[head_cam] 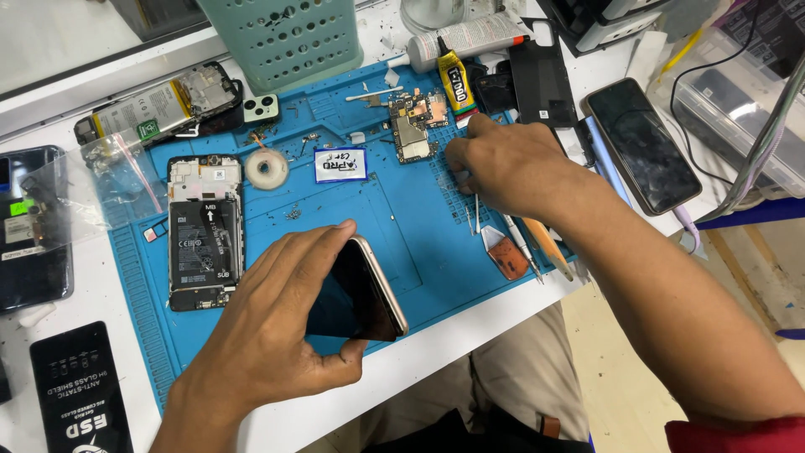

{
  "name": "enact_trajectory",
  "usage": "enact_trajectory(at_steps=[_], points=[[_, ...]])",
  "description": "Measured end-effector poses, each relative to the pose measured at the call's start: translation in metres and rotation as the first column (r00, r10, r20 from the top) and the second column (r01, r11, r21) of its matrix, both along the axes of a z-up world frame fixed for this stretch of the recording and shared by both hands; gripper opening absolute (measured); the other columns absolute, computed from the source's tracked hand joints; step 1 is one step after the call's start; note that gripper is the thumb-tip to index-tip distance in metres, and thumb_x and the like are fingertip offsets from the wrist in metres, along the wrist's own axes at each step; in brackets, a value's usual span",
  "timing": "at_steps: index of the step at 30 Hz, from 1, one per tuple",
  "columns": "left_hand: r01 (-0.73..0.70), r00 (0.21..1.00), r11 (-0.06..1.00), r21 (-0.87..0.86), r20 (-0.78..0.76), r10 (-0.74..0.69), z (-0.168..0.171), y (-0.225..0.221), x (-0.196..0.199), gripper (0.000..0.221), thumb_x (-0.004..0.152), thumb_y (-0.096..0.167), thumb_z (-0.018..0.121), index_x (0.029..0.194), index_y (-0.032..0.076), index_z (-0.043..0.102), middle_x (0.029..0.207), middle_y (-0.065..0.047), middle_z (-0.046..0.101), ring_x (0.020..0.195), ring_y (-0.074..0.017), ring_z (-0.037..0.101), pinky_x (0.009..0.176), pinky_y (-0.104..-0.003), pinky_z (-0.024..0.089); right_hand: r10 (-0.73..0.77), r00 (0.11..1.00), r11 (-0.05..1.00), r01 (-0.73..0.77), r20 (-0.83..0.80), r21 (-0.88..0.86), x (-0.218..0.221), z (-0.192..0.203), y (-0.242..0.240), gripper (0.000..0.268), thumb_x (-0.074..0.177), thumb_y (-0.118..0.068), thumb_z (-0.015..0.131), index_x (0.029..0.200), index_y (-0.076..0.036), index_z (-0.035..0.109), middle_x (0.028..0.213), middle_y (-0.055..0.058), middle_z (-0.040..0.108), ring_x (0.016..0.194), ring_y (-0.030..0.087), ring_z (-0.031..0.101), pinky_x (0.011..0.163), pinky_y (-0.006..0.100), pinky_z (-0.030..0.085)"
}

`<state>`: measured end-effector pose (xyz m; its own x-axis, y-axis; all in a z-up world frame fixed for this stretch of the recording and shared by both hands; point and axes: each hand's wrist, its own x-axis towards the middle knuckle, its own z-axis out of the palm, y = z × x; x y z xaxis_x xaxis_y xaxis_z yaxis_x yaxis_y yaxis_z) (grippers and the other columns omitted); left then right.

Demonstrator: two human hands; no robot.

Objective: Testing the functionality of a smartphone screen and charging port at a repair station

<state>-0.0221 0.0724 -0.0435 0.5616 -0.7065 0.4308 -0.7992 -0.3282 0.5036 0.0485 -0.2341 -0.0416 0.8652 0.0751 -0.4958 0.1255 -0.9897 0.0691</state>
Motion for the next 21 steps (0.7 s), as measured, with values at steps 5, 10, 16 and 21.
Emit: enact_trajectory(at_steps=[5,10,16,21], points=[[0.005,1.000,1.000,-0.004,-0.001,-0.005,0.000,0.000,0.000,0.098,0.067,0.020,0.081,0.150,-0.006,0.037,0.138,-0.024,0.059,0.122,-0.0415,0.061,0.105,-0.052,0.051,0.034,0.999,0.998,-0.034,0.015,0.051,-0.002,-0.001,-0.007,0.027,0.095,-0.035,0.067,0.121,-0.027,0.064,0.123,0.004,0.055,0.103,0.035,0.065,0.070,0.055,0.052],[0.002,1.000,1.000,0.011,-0.010,-0.002,-0.002,0.001,0.000,0.099,0.065,0.020,0.082,0.150,-0.006,0.037,0.139,-0.024,0.058,0.122,-0.0416,0.060,0.105,-0.053,0.050,0.031,0.999,0.997,-0.030,-0.013,0.074,0.000,0.003,-0.009,0.028,0.095,-0.035,0.070,0.121,-0.027,0.063,0.119,0.003,0.057,0.105,0.031,0.064,0.073,0.053,0.051],[0.017,0.999,1.000,0.005,-0.038,-0.017,0.001,0.003,-0.002,0.099,0.068,0.021,0.082,0.152,-0.002,0.035,0.141,-0.022,0.058,0.124,-0.0416,0.059,0.104,-0.053,0.049,0.029,0.997,1.000,-0.028,-0.075,0.011,0.011,0.005,-0.001,0.017,0.095,-0.030,0.066,0.111,-0.025,0.064,0.119,0.004,0.060,0.106,0.031,0.063,0.072,0.052,0.050],[-0.291,0.942,0.952,0.096,-0.145,0.303,0.011,-0.016,-0.017,0.083,0.073,0.032,0.065,0.150,0.003,0.050,0.133,-0.013,0.068,0.122,-0.0359,0.064,0.091,-0.050,0.051,0.197,0.980,0.980,-0.197,-0.027,0.014,0.019,0.004,-0.002,0.028,0.094,-0.020,0.059,0.121,-0.017,0.062,0.114,0.012,0.063,0.098,0.036,0.068,0.066,0.056,0.058]])
